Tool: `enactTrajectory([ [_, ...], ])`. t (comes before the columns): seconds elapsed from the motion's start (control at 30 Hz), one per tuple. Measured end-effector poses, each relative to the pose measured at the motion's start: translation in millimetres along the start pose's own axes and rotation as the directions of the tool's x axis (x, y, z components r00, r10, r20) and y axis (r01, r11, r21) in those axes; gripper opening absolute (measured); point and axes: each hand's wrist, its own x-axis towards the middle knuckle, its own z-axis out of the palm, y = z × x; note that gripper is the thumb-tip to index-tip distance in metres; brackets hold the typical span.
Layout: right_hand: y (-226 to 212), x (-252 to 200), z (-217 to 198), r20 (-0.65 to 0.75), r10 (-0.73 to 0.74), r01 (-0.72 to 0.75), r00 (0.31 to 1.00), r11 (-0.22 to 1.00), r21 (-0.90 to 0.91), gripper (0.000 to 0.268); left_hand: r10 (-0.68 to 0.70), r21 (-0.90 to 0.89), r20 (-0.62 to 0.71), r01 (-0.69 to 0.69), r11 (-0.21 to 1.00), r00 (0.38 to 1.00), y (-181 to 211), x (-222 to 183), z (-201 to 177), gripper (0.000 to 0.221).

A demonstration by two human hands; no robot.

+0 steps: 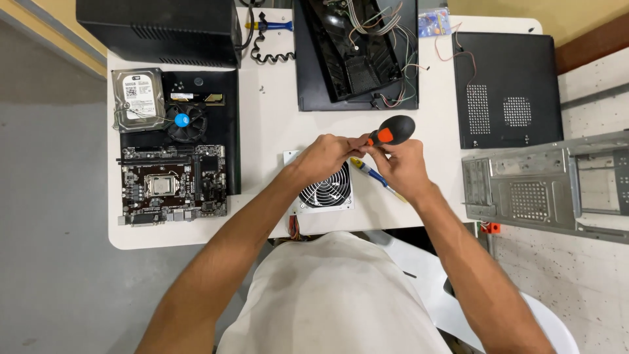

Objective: Reassembling a computer power supply unit by aligning the fan grill and fastening screws with a screwdriver.

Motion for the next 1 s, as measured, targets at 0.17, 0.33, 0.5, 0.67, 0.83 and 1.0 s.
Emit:
enactTrajectory([
  [0.17, 10.3, -14.5, 9.4, -0.118, 0.041, -0.034, 0.992, 0.998, 0.062, 0.007, 0.138, 0.064, -0.021, -0.136, 0.989, 0.990, 14.1, -7.8, -7.9, 0.034],
  [0.33, -3.4, -12.0, -6.7, -0.135, 0.033, -0.007, 0.990, 0.981, 0.193, 0.009, -0.183, 0.266, 0.043, 0.165, 0.950, 0.982, -6.5, -68.8, -11.7, 0.112],
  [0.5, -44.8, -42.0, 23.0, 0.008, 0.071, -0.063, 0.997, 0.821, 0.567, 0.009, -0.445, 0.179, -0.076, 0.452, 0.874, 0.892, -1.2, -138.5, -5.6, 0.123],
  [0.67, -52.3, -52.4, 49.5, 0.022, -0.030, 0.016, 0.999, 0.876, 0.482, 0.006, -0.425, 0.194, -0.093, 0.435, 0.879, 0.900, 2.1, -148.6, 2.0, 0.082],
  [0.83, -44.6, -57.7, 59.7, 0.004, -0.062, 0.051, 0.998, 0.862, 0.505, 0.007, -0.238, 0.265, -0.218, 0.292, 0.919, 0.946, -23.7, -166.2, 19.8, 0.058],
  [1.0, -41.1, -61.0, 61.8, 0.014, -0.090, 0.072, 0.996, 0.871, 0.485, 0.006, -0.038, 0.327, -0.265, 0.127, 0.936, 0.964, -44.1, -174.1, 31.3, 0.052],
])
